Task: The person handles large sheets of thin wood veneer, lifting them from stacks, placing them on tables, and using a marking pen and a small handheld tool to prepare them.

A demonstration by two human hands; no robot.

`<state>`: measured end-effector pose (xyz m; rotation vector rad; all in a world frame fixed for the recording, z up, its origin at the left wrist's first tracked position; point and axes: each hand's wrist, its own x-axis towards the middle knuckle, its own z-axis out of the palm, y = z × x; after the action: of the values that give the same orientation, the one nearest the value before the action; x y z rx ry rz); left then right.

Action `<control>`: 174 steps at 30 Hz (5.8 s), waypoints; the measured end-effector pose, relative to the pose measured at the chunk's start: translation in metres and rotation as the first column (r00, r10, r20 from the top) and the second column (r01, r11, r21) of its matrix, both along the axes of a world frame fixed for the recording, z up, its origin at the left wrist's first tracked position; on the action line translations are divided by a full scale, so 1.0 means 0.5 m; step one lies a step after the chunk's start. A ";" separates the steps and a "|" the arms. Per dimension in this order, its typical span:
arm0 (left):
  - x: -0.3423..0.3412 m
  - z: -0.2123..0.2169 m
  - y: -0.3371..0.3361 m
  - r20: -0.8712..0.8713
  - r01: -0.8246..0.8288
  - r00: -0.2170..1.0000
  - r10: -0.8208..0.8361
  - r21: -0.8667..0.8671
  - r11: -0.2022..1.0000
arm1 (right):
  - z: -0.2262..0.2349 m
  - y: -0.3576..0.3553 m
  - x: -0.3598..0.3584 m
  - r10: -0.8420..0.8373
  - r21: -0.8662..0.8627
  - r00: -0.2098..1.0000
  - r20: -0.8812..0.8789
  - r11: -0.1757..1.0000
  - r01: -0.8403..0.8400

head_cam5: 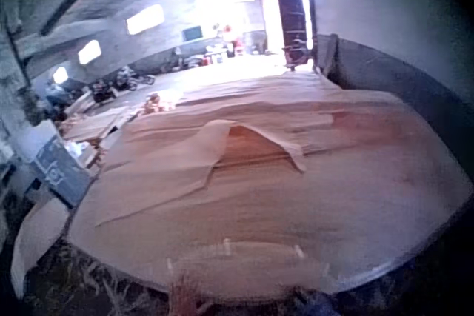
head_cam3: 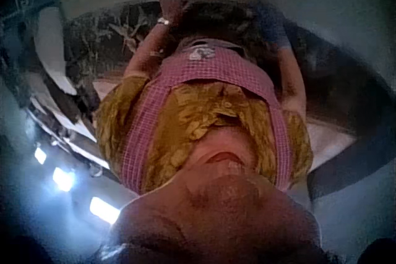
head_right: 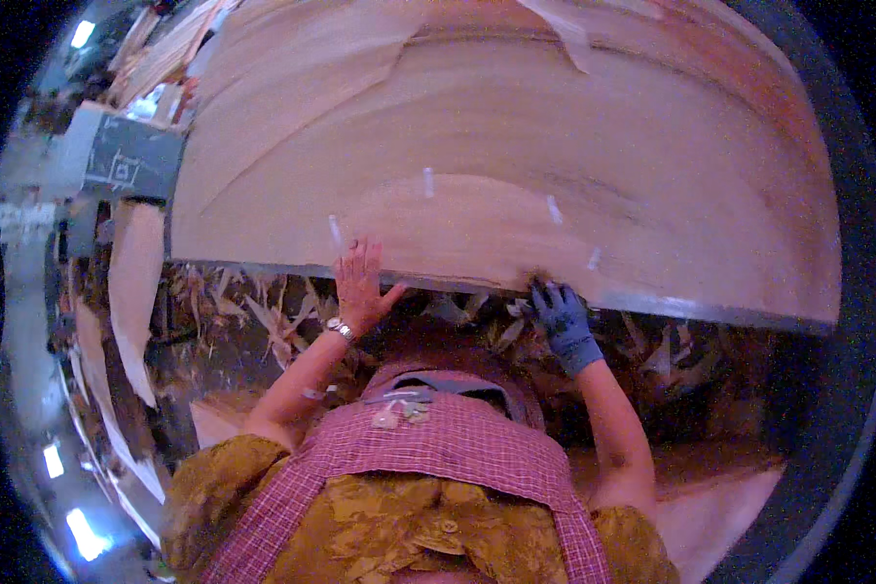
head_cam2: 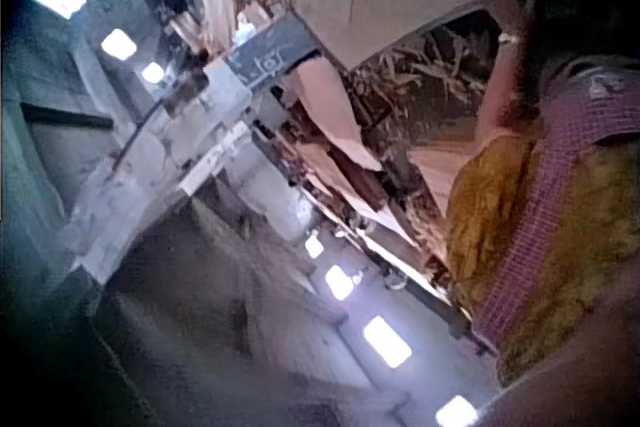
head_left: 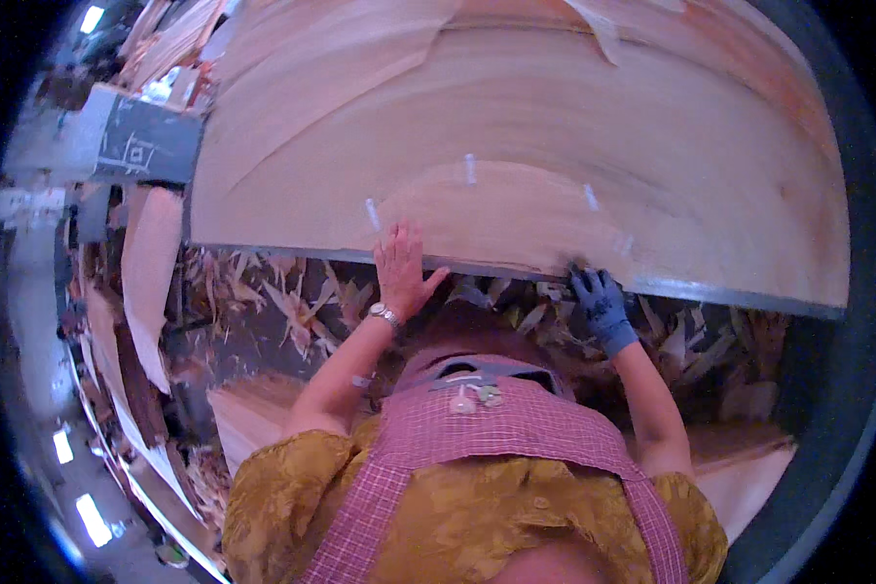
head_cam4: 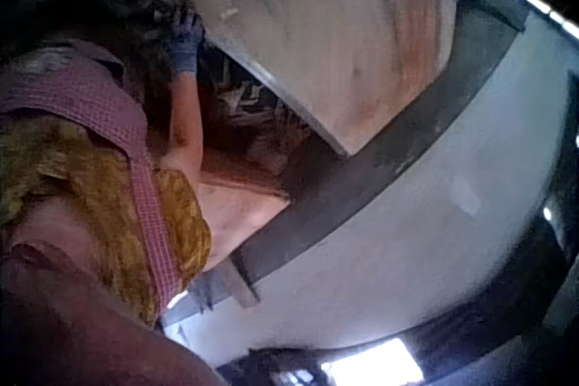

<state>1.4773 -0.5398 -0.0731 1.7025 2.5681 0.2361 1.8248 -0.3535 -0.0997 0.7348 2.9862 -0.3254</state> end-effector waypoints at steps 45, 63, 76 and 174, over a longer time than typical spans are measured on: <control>0.027 -0.046 -0.026 -0.062 0.351 0.936 -0.346 0.102 0.931 | 0.017 -0.044 0.075 0.139 -0.059 0.987 -0.084 0.988 -0.144; -0.180 0.013 0.284 -0.048 0.022 0.999 -0.014 0.169 0.985 | 0.072 0.339 0.135 -0.567 0.073 0.790 -0.235 0.800 0.596; -0.231 -0.042 0.372 0.007 -0.145 0.989 0.145 0.007 0.989 | 0.005 0.462 0.241 -0.716 0.161 0.695 -0.059 0.681 0.715; 0.341 -0.031 0.489 0.842 -0.978 0.185 0.506 0.210 0.008 | 0.524 1.494 0.627 -0.398 -0.273 0.869 0.293 0.836 0.475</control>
<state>1.6479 -0.2954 -0.0884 -0.4051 2.5892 1.7926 2.1384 0.3934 0.1625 1.3088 2.4244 -0.7002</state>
